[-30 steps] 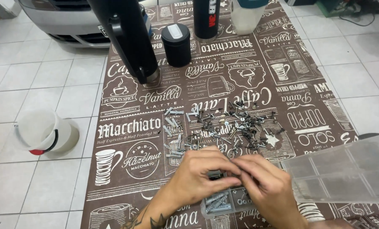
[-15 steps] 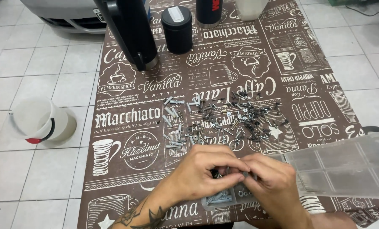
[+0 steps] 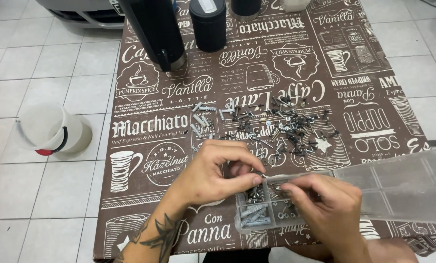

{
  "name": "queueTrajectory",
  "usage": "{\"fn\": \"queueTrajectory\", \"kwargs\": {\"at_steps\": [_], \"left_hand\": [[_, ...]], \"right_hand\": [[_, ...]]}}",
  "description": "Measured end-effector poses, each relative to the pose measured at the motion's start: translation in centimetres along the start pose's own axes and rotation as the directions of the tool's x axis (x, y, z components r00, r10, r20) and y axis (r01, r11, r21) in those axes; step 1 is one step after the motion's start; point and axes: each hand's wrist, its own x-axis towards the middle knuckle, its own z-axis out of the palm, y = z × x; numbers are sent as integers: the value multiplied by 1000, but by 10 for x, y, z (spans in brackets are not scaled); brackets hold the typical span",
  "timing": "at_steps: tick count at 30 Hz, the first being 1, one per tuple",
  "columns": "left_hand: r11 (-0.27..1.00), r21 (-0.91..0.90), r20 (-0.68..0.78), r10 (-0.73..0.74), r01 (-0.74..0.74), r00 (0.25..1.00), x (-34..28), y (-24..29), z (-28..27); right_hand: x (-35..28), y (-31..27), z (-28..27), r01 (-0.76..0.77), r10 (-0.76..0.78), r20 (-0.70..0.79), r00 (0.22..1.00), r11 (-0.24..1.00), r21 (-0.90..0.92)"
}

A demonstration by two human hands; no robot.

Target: The person sorts a pile of mixed screws and fasteners on a table into a compartmentalized plastic organizer. They pick up individual screws from the table and place them into specific compartments within the organizer.

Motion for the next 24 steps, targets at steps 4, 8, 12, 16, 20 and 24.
{"fn": "queueTrajectory", "kwargs": {"at_steps": [4,8,12,16,20,24], "left_hand": [[988,31,149,-156,153,976,2,3,-9],[957,227,326,-248,179,912,6,2,-11],[940,305,352,-261,154,899,7,-2,-7],[930,309,328,-301,199,895,7,-4,-8],[931,319,347,-288,176,893,7,-6,-7],[909,352,278,-330,223,902,10,0,-5]], "right_hand": [[-2,1,-3,63,-62,-28,998,996,69],[-1,-2,-6,53,-42,-73,996,986,158],[4,-7,-9,81,-63,-99,993,979,187],[-13,11,-5,25,-9,-113,994,991,135],[-11,8,-5,6,12,-103,995,985,172],[-11,6,-4,-8,43,-112,993,955,296]]}}
